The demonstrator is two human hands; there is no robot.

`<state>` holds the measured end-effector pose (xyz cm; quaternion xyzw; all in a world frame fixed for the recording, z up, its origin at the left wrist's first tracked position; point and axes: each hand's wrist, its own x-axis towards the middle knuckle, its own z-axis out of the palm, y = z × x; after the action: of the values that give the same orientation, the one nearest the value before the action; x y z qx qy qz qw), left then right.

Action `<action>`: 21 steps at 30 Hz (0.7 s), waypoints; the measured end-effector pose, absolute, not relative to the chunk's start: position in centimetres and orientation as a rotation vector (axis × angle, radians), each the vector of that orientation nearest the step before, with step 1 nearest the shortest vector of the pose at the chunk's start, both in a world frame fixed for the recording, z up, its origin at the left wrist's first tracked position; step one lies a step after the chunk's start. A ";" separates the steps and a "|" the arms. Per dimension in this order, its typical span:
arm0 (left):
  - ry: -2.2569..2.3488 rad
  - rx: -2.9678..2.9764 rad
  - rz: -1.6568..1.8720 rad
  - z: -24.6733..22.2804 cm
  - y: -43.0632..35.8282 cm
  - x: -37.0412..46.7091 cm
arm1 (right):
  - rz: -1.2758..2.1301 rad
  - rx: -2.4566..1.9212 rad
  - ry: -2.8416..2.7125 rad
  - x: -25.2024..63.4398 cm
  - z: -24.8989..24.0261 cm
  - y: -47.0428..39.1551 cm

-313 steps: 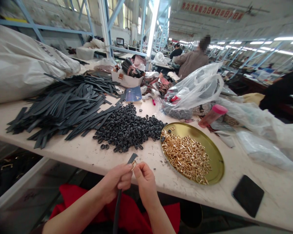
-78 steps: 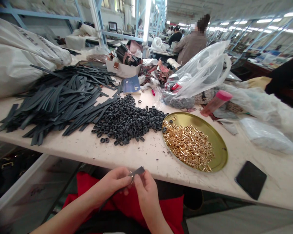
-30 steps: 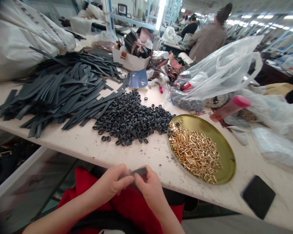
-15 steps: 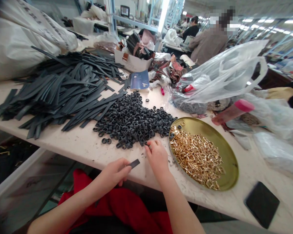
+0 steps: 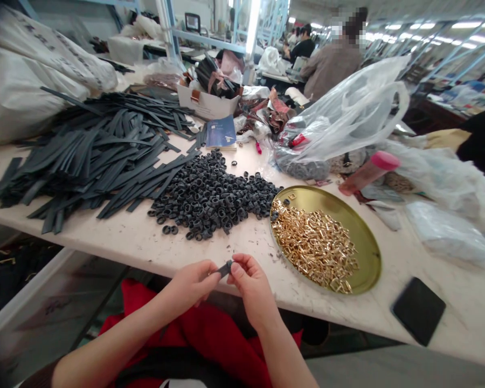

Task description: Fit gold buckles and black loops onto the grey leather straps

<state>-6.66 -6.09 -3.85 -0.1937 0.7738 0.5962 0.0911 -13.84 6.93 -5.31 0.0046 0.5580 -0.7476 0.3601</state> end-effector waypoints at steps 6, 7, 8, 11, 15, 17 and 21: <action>2.350 -0.463 1.776 -2.3 -5.6 -5.5 | -1.850 -0.083 1.406 -12.8 -4.6 7.9; 2.361 -0.421 1.826 -2.1 -5.5 -5.2 | -1.868 -0.073 1.390 -12.5 -4.5 8.0; 2.359 -0.384 1.875 -2.0 -5.4 -5.0 | -1.880 -0.077 1.377 -12.2 -4.4 8.0; 2.319 -0.386 1.952 -2.2 -5.3 -4.4 | -1.896 -0.146 1.345 -11.2 -4.2 7.9; 2.321 -0.462 1.897 -2.5 -5.5 -4.0 | -1.945 -0.122 1.264 -10.6 -4.1 7.8; 2.410 -0.494 1.768 -2.3 -5.7 -3.8 | -1.919 -0.076 1.286 -10.5 -4.2 7.9; 2.588 -0.561 1.397 -1.7 -6.2 -3.7 | -1.738 -0.070 1.215 -10.5 -4.5 8.1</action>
<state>-3.69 -6.23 -1.66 -0.1868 0.8621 0.4653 0.0736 -10.52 8.14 -4.50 -0.0290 0.4999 -0.7148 0.4882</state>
